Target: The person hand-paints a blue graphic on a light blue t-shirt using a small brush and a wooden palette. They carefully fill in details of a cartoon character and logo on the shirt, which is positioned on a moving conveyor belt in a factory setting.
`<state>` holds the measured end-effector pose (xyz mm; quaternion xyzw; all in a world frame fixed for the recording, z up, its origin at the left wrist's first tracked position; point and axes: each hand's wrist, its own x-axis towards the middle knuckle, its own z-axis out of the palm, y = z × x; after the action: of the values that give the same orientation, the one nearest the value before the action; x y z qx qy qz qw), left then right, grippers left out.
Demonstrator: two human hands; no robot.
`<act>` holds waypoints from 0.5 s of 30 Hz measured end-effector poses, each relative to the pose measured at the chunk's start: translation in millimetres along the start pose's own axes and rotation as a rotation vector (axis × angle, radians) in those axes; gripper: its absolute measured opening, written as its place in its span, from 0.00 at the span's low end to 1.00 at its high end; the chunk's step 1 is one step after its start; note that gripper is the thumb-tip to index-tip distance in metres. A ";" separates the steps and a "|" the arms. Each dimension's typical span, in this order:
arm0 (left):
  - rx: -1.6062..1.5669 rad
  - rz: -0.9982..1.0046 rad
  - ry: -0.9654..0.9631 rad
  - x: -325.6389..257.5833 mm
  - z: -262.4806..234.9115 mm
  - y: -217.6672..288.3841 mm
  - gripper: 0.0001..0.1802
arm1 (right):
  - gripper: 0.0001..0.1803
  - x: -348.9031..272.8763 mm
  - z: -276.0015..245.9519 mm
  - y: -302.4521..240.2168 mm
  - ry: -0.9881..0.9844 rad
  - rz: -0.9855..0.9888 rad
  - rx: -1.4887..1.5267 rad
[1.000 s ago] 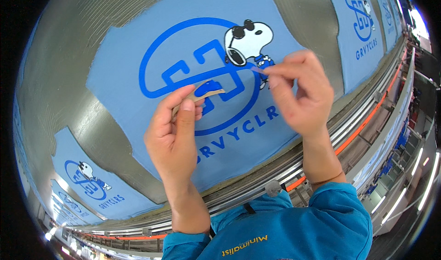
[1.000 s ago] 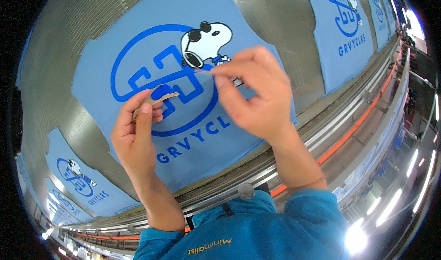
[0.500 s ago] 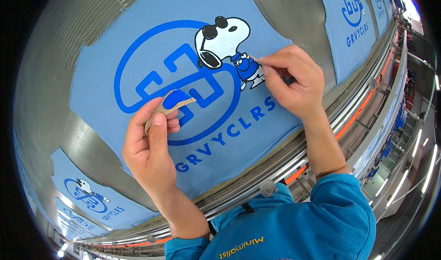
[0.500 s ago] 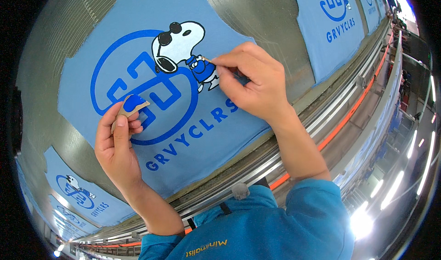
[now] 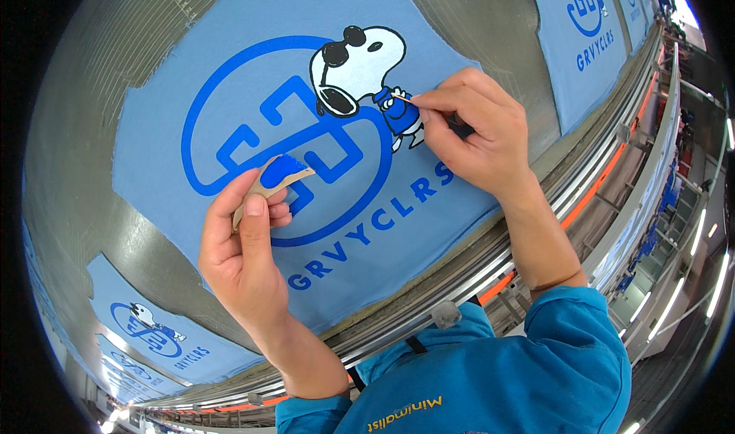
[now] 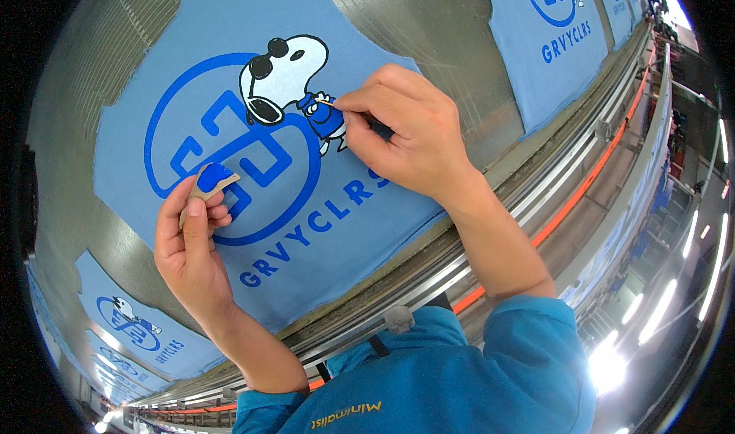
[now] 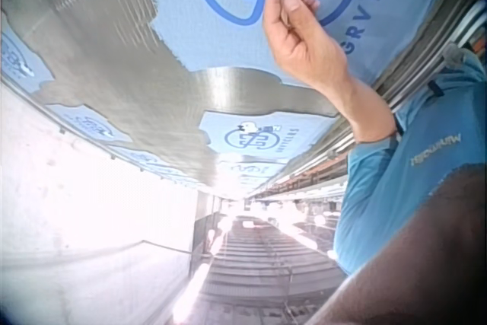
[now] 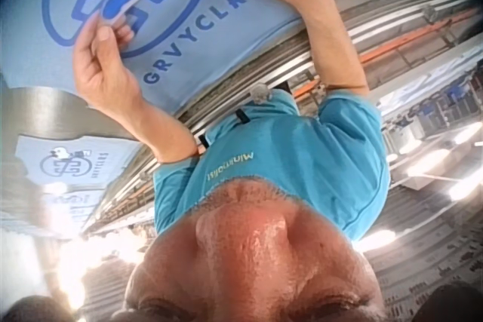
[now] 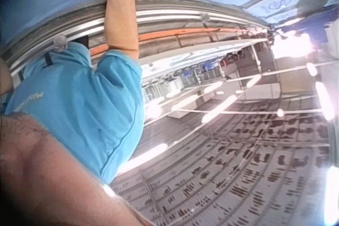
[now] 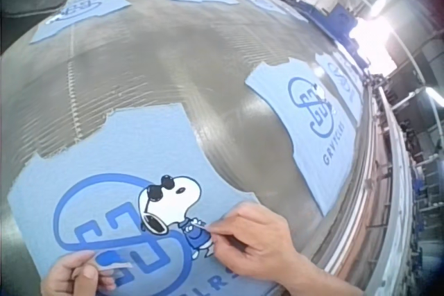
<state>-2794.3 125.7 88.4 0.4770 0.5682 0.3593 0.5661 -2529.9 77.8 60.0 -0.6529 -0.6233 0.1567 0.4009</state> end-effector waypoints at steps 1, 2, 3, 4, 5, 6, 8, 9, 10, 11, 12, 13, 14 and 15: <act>-0.001 0.000 0.000 0.0 -0.1 0.0 0.13 | 0.11 0.4 -0.1 -0.1 0.000 -0.004 -0.005; -0.003 0.000 0.000 0.0 -0.2 -0.4 0.13 | 0.11 0.5 -0.3 -0.1 -0.003 0.001 -0.002; -0.005 0.001 0.000 0.1 -0.3 -0.7 0.13 | 0.11 0.4 -0.7 -0.2 -0.006 0.005 0.001; -0.007 0.001 -0.001 0.2 -0.4 -1.0 0.13 | 0.11 0.4 -0.8 -0.1 -0.008 0.009 0.003; -0.003 0.000 -0.004 -0.2 -0.1 -0.7 0.13 | 0.10 0.4 -0.6 0.0 -0.005 0.011 0.007; 0.002 -0.001 -0.008 -0.6 0.3 0.1 0.14 | 0.10 0.4 -0.3 0.2 -0.001 0.013 0.011; 0.011 -0.004 -0.009 -0.8 0.4 0.4 0.14 | 0.10 0.5 -1.1 0.4 -0.016 0.012 0.013; 0.016 -0.005 -0.006 -0.8 0.2 0.3 0.14 | 0.10 0.6 -3.0 0.3 -0.035 0.009 0.010; 0.020 -0.006 -0.004 -0.8 0.0 0.2 0.14 | 0.10 0.6 -4.0 0.3 -0.053 0.006 0.008; 0.020 -0.006 -0.006 -1.0 0.0 0.3 0.14 | 0.10 0.4 -3.7 0.7 -0.049 0.004 0.012; 0.019 -0.005 -0.008 -1.2 0.0 0.3 0.14 | 0.10 0.4 -3.2 1.3 -0.045 0.001 0.016; 0.018 -0.005 -0.011 -1.4 -0.1 0.4 0.14 | 0.09 0.3 -2.9 1.6 -0.040 -0.001 0.021; 0.012 0.000 -0.007 -0.9 -0.2 -0.1 0.14 | 0.09 0.4 -3.3 1.4 -0.047 0.003 0.019; 0.007 0.004 -0.003 -0.5 -0.4 -0.9 0.13 | 0.09 0.6 -3.9 0.9 -0.054 0.007 0.018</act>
<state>-2794.8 125.0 87.7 0.4809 0.5677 0.3579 0.5643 -2526.4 77.2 62.0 -0.6470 -0.6302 0.1810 0.3892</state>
